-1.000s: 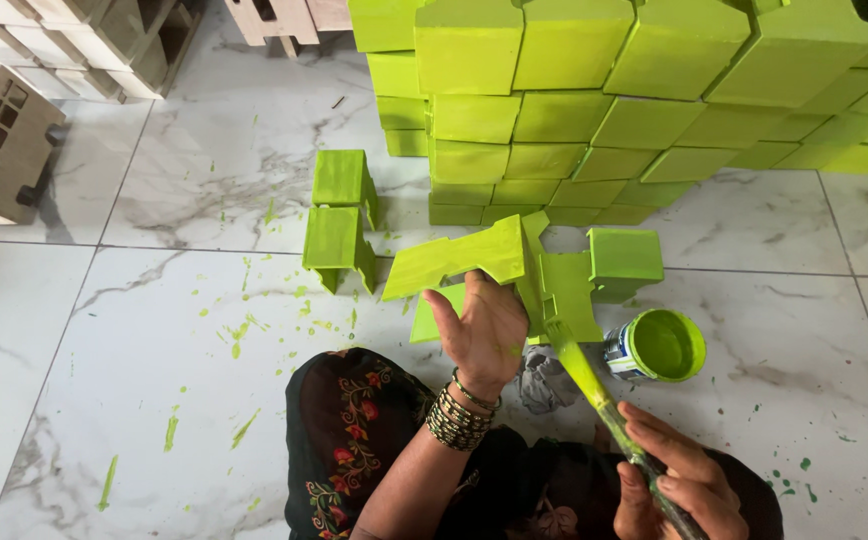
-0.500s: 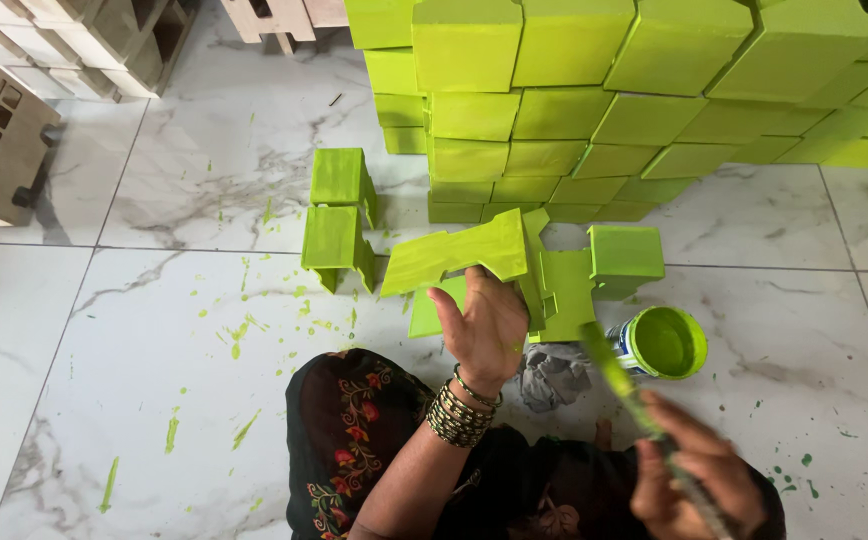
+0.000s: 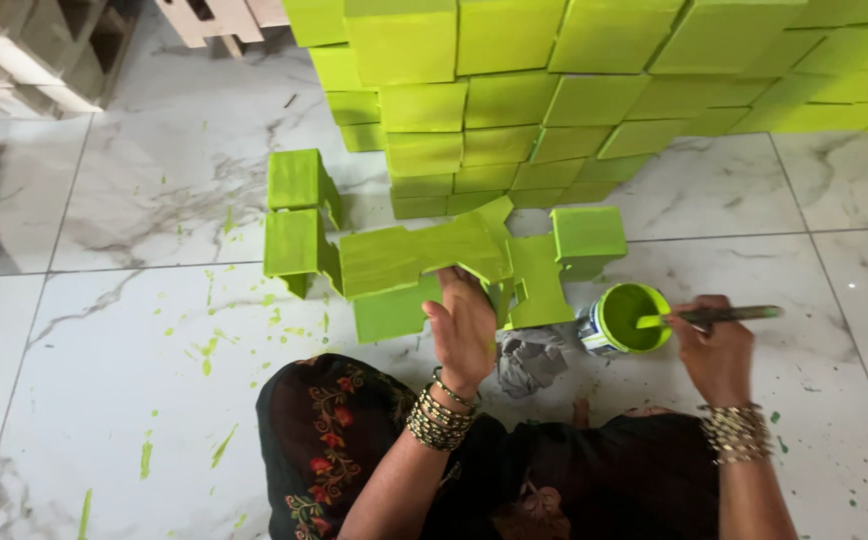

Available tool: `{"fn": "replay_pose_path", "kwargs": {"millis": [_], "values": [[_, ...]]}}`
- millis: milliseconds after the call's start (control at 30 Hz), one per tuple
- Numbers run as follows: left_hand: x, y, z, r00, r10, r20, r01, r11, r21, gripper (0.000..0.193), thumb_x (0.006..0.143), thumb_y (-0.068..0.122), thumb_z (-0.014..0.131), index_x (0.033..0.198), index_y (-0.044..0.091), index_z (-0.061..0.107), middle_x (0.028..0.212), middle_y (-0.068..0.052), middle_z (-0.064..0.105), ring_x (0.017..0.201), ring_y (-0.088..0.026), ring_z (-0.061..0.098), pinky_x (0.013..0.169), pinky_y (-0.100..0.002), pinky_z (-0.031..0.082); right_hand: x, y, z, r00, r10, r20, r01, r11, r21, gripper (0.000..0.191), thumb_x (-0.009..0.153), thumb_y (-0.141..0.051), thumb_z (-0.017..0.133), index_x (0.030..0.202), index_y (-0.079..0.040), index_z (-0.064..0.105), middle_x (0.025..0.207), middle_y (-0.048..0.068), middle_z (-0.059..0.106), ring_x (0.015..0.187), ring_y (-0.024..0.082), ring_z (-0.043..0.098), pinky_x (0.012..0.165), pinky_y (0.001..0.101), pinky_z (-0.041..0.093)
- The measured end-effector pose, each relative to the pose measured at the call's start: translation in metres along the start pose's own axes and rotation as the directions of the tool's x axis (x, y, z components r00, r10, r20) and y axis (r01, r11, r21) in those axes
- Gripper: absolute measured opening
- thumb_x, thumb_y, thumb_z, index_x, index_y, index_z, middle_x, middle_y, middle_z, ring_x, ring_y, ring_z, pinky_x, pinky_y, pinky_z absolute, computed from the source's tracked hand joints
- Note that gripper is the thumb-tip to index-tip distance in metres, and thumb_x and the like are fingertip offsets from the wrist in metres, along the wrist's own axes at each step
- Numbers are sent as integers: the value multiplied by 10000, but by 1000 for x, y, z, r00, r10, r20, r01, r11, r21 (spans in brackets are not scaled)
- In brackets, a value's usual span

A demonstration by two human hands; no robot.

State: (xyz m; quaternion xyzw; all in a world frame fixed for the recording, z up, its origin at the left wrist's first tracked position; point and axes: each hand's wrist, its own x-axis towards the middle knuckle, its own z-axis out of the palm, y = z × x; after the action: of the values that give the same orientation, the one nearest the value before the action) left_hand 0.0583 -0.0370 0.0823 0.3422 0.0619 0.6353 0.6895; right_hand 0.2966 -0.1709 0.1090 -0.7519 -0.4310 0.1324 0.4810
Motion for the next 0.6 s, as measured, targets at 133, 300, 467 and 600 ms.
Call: {"fn": "replay_pose_path", "kwargs": {"millis": [133,300,467,600], "values": [[-5,-1,-10,996,-66,59,68,997,-31,1116,962,785,380,1659,0,1,1683,-84,195,1557,-214,206,1300,-364,107,5,-10,6,998,-5,67,18,981,-194,197,946,-33,721,1096,2,599,1003,136,746,978,221,756,817,336,618],[-13,-21,-35,989,-135,63,143,977,-160,1168,1002,820,360,1716,-42,22,1604,-103,278,1449,-224,280,1273,-350,156,-1,-13,-6,999,-42,-27,31,942,-335,212,967,-30,723,1122,-1,582,995,142,757,957,260,761,805,369,612],[-14,-18,-33,977,-188,103,204,964,-170,1208,948,857,345,1682,-40,6,1577,-102,246,1452,-221,276,1235,-344,201,-10,1,-26,999,21,-42,-33,948,-316,258,983,-17,711,1183,13,552,1016,149,758,954,243,750,816,368,595],[-7,1,-21,954,-254,158,278,947,-158,1232,880,878,349,1660,-2,-19,1699,-114,189,1552,-228,238,1277,-363,182,-21,15,-32,996,46,-79,-57,987,-151,266,1017,-26,678,1192,34,487,1025,187,727,1028,253,738,862,362,625]]}}
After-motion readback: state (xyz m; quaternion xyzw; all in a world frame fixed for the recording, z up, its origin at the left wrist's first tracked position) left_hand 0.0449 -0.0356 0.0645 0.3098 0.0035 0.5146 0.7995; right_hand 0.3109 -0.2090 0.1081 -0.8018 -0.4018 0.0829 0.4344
